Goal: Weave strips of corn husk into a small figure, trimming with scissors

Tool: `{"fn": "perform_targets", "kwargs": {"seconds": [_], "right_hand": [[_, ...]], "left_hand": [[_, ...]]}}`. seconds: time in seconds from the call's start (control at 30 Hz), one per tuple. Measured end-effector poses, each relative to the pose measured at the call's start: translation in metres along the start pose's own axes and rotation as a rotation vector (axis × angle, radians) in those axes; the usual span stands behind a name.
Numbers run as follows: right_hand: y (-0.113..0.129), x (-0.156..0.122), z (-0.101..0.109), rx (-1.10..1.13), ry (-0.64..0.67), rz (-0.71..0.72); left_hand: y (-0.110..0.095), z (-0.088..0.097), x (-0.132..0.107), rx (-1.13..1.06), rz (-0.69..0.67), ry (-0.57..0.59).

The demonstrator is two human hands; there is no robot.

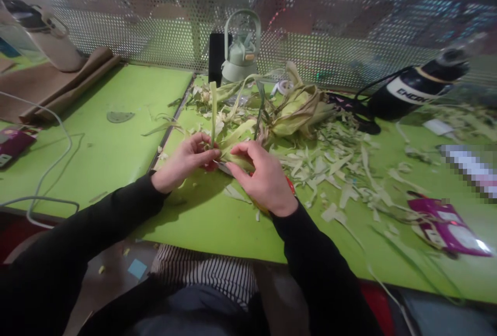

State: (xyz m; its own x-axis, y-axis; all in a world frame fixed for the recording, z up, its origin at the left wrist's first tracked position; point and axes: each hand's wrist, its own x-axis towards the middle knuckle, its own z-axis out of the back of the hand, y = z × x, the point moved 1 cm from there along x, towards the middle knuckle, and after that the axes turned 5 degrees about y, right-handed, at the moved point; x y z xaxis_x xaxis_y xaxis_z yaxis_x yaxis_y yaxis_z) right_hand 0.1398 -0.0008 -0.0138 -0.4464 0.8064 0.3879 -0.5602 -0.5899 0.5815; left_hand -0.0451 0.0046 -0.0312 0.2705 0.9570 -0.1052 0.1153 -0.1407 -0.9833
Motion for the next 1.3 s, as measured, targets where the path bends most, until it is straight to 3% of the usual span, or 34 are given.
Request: {"fn": "perform_targets", "kwargs": {"seconds": [0.13,0.27,0.4,0.57,0.67,0.73,0.87,1.03,1.17,1.3], "right_hand": [[0.004,-0.002,-0.003,0.058,0.054,0.097],[0.004,-0.002,-0.01,0.143,0.068,0.011],[0.003,-0.002,-0.014,0.205,0.013,-0.094],[0.003,-0.003,-0.015,0.4,-0.02,-0.171],[0.001,-0.001,-0.013,0.523,-0.138,-0.196],[0.0,0.0,-0.011,0.548,-0.178,-0.239],[0.004,-0.002,-0.01,0.528,-0.049,-0.269],[0.01,-0.006,-0.01,0.547,0.016,-0.145],[0.009,-0.006,-0.007,0.345,0.093,-0.014],[0.005,-0.006,-0.009,-0.063,0.13,0.062]], "left_hand": [[0.005,0.0,-0.001,0.18,-0.043,0.068],[0.01,-0.001,-0.002,0.396,-0.117,0.109],[0.012,-0.004,-0.003,0.47,-0.153,0.158],[0.006,-0.008,-0.004,0.269,-0.075,0.224],[0.003,-0.009,-0.005,0.152,-0.039,0.229],[0.003,-0.008,-0.006,0.186,-0.062,0.214],[0.006,-0.007,-0.007,0.279,-0.096,0.257],[0.006,-0.004,-0.005,-0.027,0.08,0.309],[0.005,-0.005,-0.005,-0.1,0.17,0.319],[0.007,-0.007,-0.006,0.074,0.089,0.191]]}}
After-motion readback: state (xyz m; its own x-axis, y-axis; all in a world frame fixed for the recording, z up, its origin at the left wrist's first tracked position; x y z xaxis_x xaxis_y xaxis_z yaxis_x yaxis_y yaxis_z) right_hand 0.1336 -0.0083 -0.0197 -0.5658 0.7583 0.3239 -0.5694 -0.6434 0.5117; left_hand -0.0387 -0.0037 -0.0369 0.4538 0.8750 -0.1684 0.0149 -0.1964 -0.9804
